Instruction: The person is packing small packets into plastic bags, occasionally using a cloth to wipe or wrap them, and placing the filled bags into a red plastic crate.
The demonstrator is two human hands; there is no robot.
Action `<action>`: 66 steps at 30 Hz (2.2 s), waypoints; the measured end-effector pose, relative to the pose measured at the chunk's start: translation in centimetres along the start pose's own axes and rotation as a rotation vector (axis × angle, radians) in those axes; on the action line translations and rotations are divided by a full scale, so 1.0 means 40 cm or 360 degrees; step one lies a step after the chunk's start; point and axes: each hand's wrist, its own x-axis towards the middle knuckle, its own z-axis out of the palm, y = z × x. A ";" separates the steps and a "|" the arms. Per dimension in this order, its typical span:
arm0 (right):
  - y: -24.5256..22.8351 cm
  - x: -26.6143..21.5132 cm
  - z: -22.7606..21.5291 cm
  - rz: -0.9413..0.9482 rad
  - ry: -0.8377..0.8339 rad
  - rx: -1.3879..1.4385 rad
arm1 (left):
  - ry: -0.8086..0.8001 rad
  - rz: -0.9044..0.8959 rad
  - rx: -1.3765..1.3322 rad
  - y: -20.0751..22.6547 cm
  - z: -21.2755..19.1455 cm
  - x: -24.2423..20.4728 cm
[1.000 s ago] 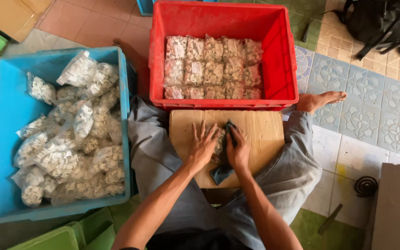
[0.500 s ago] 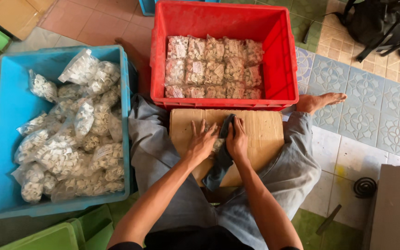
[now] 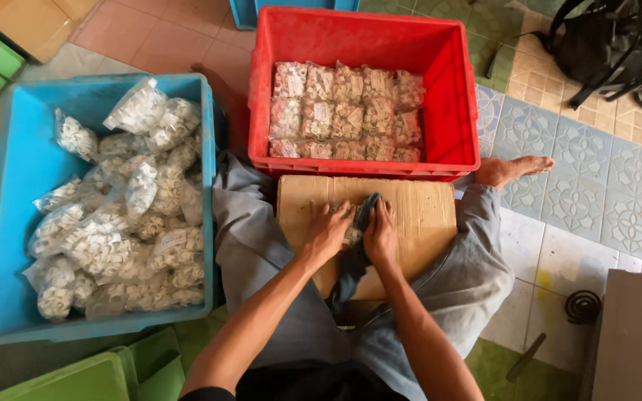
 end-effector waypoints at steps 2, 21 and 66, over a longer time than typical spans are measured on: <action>-0.007 0.031 0.000 -0.0012 0.0001 0.0002 | 0.0026 -0.0001 -0.0003 -0.015 0.027 0.010; 0.001 -0.031 -0.120 0.0916 -0.0600 0.0225 | 0.0035 -0.0432 -0.0502 -0.005 -0.146 -0.056; -0.059 0.142 -0.029 -0.0145 -0.0108 0.0327 | 0.0068 0.0025 -0.0058 -0.026 -0.112 -0.049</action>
